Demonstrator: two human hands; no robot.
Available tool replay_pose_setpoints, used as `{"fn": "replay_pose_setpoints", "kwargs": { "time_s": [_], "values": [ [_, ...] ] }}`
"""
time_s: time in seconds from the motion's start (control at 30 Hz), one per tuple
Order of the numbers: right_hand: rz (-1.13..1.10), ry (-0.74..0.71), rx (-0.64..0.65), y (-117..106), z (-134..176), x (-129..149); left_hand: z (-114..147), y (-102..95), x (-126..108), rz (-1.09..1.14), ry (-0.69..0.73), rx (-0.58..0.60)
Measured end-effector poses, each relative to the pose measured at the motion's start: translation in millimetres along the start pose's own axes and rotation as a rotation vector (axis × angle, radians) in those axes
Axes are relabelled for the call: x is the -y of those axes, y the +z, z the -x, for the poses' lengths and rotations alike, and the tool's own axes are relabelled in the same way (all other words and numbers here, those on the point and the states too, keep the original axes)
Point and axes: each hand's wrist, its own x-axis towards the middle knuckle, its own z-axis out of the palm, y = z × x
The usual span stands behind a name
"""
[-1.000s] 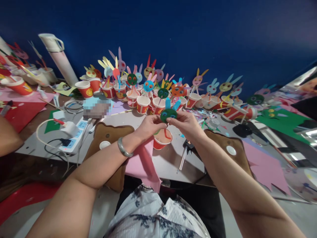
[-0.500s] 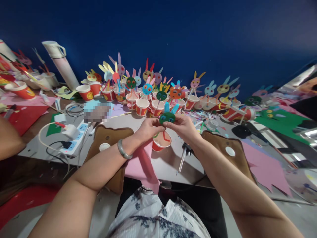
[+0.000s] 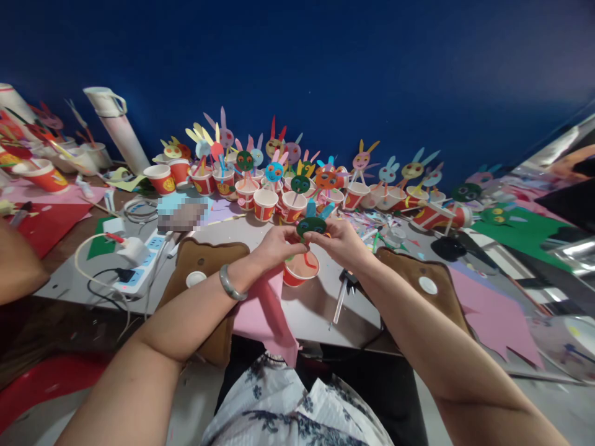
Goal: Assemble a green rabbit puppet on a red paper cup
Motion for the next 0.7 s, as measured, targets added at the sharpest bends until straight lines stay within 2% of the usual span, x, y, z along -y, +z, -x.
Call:
{"fn": "replay_pose_setpoints", "kwargs": {
  "time_s": [0.23,0.47,0.7],
  "values": [
    [-0.018,-0.036,0.034,-0.6,-1.2,4.9,-2.0,-0.4,7.0,-0.113,0.002,-0.034],
    [-0.06,-0.013,-0.066,4.7,0.1,0.3,-4.0,-1.7,9.3,-0.112,0.022,-0.03],
    [-0.044,0.01,-0.002,3.9,3.3,3.7,-5.1,-1.7,13.4,-0.091,0.005,-0.048]
  ]
}}
